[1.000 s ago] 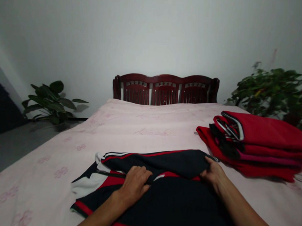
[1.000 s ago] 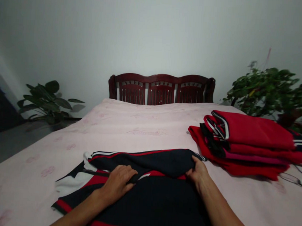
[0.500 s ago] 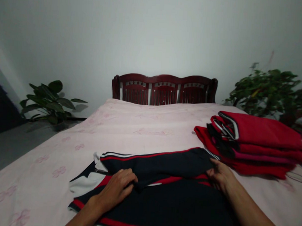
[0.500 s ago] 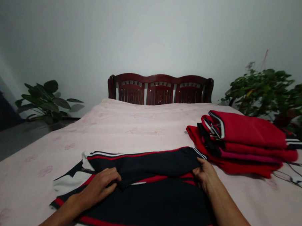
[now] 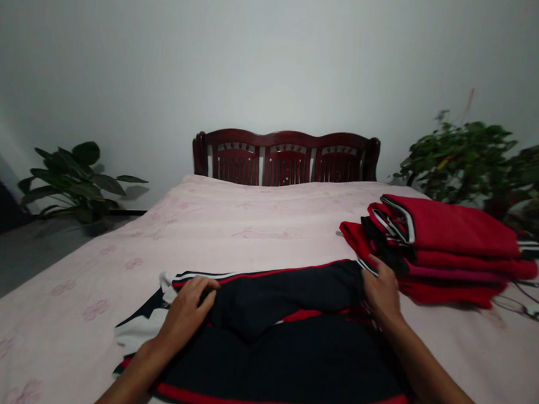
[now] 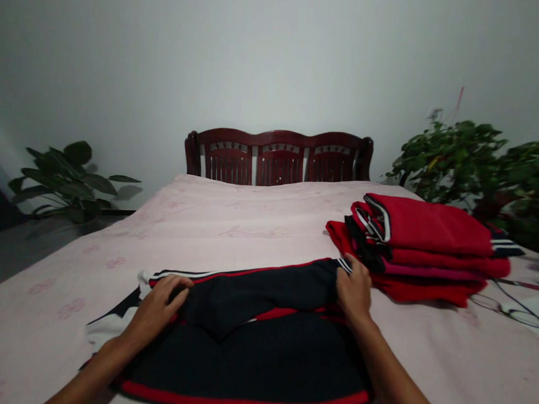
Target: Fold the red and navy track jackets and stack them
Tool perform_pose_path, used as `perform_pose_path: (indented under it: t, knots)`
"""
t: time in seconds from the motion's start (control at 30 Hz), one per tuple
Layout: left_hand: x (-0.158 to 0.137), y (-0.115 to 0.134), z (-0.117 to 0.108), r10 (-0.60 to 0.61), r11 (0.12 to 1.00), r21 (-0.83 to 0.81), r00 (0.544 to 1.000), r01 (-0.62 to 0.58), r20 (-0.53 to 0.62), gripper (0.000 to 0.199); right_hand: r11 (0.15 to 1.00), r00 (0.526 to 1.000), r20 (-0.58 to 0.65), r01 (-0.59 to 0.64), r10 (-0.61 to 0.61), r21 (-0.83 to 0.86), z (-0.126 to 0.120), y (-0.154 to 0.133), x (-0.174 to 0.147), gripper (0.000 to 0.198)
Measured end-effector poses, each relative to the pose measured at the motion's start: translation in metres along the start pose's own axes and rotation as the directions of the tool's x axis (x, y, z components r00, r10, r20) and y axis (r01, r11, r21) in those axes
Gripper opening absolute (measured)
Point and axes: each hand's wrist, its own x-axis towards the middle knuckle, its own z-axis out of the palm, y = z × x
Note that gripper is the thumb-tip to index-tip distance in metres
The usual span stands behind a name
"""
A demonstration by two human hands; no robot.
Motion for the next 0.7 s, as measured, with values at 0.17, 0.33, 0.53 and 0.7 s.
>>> perform_pose_path:
  t: [0.17, 0.33, 0.53, 0.7]
  knots:
    - [0.015, -0.036, 0.023, -0.140, 0.868, 0.482, 0.990, 0.124, -0.003, 0.046, 0.648, 0.905, 0.282, 0.426, -0.320, -0.632, 0.027, -0.013, -0.003, 0.048]
    - [0.010, -0.068, 0.037, -0.248, 0.790, 0.601, 0.960, 0.120, 0.134, 0.052, 0.601, 0.910, 0.413, 0.341, -0.020, -0.723, 0.021, 0.029, 0.011, 0.052]
    - [0.006, -0.014, 0.026, -0.136, 0.927, 0.359, 0.990, 0.113, 0.038, 0.036, 0.661, 0.944, 0.306, 0.151, 0.124, -0.735, 0.007, 0.046, 0.036, 0.060]
    - [-0.018, 0.070, 0.044, 0.146, 0.974, 0.155, 0.981, -0.165, 0.130, 0.048, 0.691, 0.956, 0.214, 0.018, 0.199, -0.722, 0.008, 0.054, 0.054, 0.062]
